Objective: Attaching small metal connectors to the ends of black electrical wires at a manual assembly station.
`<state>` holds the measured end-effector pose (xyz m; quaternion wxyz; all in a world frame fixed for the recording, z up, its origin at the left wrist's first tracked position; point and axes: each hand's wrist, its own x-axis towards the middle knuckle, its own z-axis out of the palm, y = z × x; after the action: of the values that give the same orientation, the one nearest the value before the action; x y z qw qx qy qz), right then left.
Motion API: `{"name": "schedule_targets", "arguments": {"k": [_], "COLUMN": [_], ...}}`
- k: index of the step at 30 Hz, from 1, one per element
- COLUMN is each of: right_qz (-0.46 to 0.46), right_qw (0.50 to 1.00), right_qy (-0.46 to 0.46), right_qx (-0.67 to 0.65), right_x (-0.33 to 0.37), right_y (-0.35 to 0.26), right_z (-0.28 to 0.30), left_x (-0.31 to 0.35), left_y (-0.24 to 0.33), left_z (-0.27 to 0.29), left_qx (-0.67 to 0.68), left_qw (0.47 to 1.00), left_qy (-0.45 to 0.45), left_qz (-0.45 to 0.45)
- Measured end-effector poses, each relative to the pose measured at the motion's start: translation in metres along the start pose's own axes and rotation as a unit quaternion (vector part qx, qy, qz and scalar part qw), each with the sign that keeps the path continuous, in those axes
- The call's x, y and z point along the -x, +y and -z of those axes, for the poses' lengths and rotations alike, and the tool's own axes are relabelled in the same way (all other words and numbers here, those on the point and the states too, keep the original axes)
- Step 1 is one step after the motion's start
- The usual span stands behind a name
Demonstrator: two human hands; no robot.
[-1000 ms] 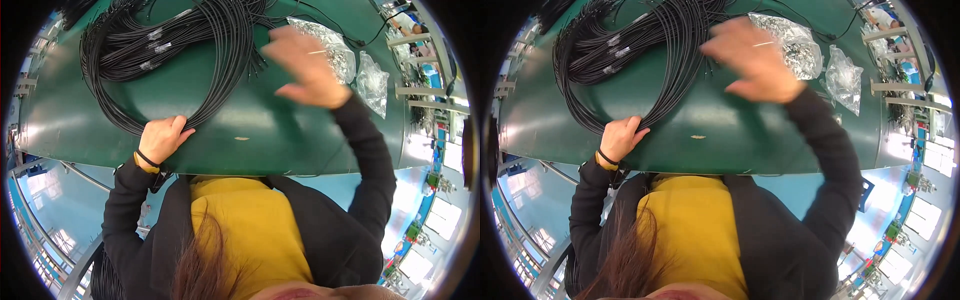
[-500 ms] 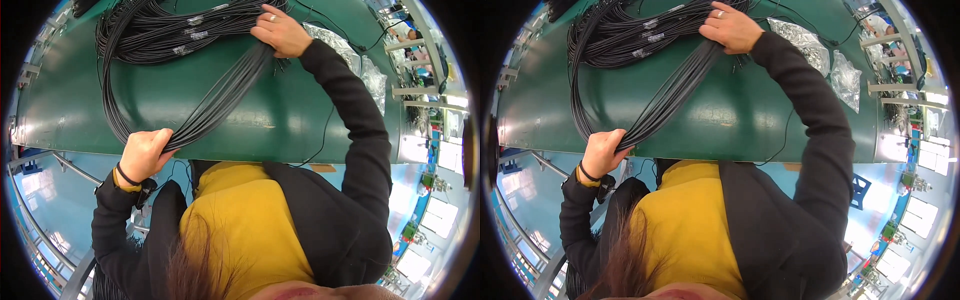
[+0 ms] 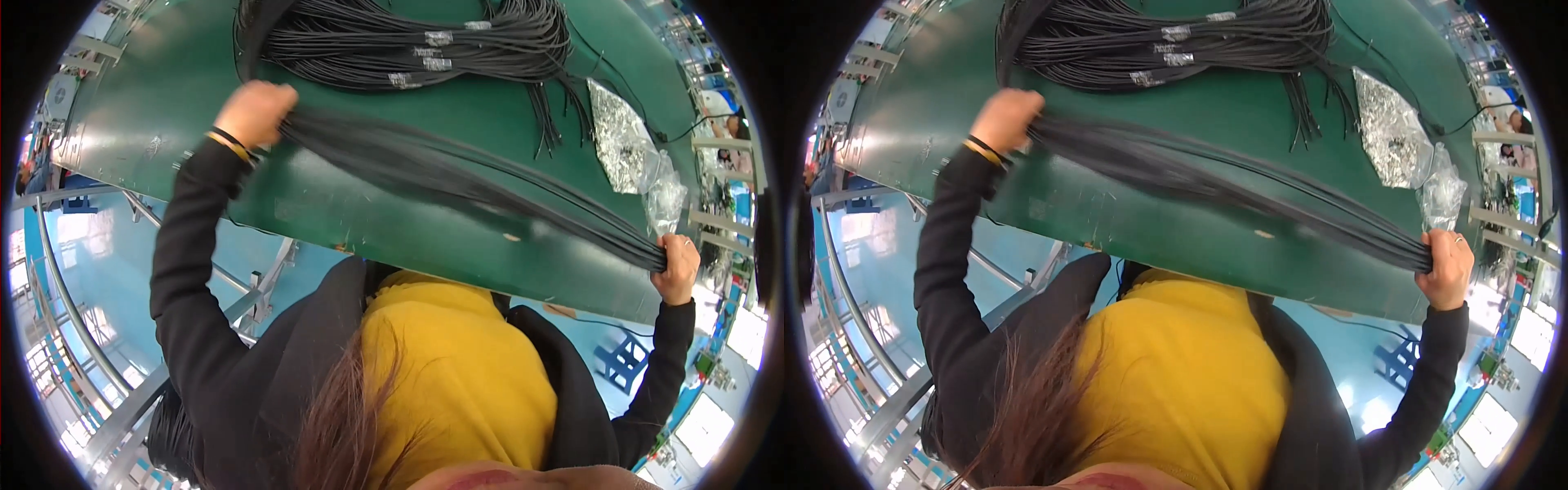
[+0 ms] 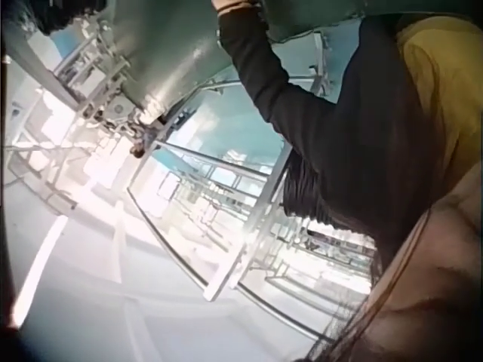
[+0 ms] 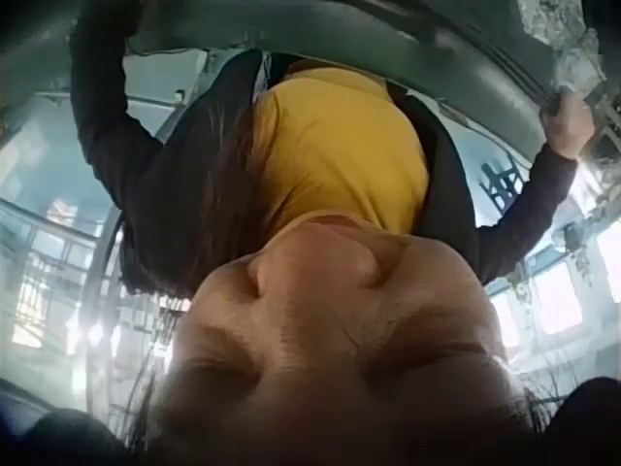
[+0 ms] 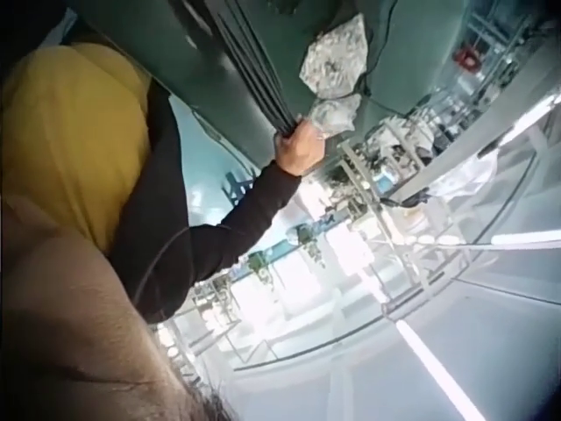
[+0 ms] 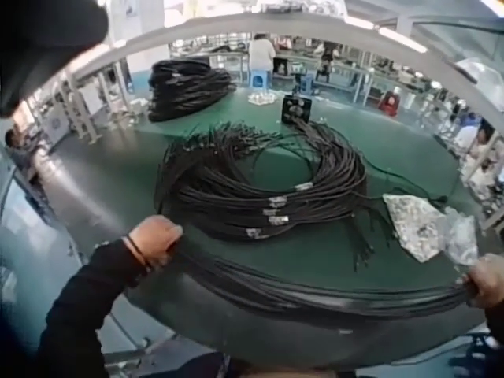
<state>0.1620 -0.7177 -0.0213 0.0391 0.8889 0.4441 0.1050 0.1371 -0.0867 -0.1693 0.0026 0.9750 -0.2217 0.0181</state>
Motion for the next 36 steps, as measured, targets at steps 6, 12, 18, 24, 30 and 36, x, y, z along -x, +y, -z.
{"name": "schedule_targets", "arguments": {"k": [6,12,18,24,30,36], "right_qz": [-0.105,-0.108,-0.107,-0.068,0.004,-0.106], "right_qw": [0.99,0.946,0.945,0.935,0.961,0.936], "right_qy": [-0.039,-0.157,-0.242,-0.318,-0.258,-0.193], "right_qx": [-0.089,-0.263,-0.194,-0.143,-0.103,-0.274], "right_x": [0.008,-0.039,-0.031,-0.035,-0.05,-0.042], "right_y": [-0.033,-0.09,-0.09,-0.113,-0.099,-0.08], "right_z": [-0.07,-0.11,-0.128,-0.117,-0.108,-0.077], "left_x": [0.047,0.099,0.088,0.122,0.08,0.081], "left_y": [-0.109,-0.202,-0.182,-0.196,-0.166,-0.177], "left_z": [0.088,0.058,0.001,-0.02,-0.046,-0.07], "left_qx": [-0.145,-0.359,-0.416,-0.465,0.13,0.24], "left_qw": [0.982,0.912,0.886,0.878,0.737,0.733], "left_qy": [0.123,-0.086,-0.094,0.009,0.026,0.073], "left_qz": [0.0,0.18,0.18,0.113,0.662,0.632]}}
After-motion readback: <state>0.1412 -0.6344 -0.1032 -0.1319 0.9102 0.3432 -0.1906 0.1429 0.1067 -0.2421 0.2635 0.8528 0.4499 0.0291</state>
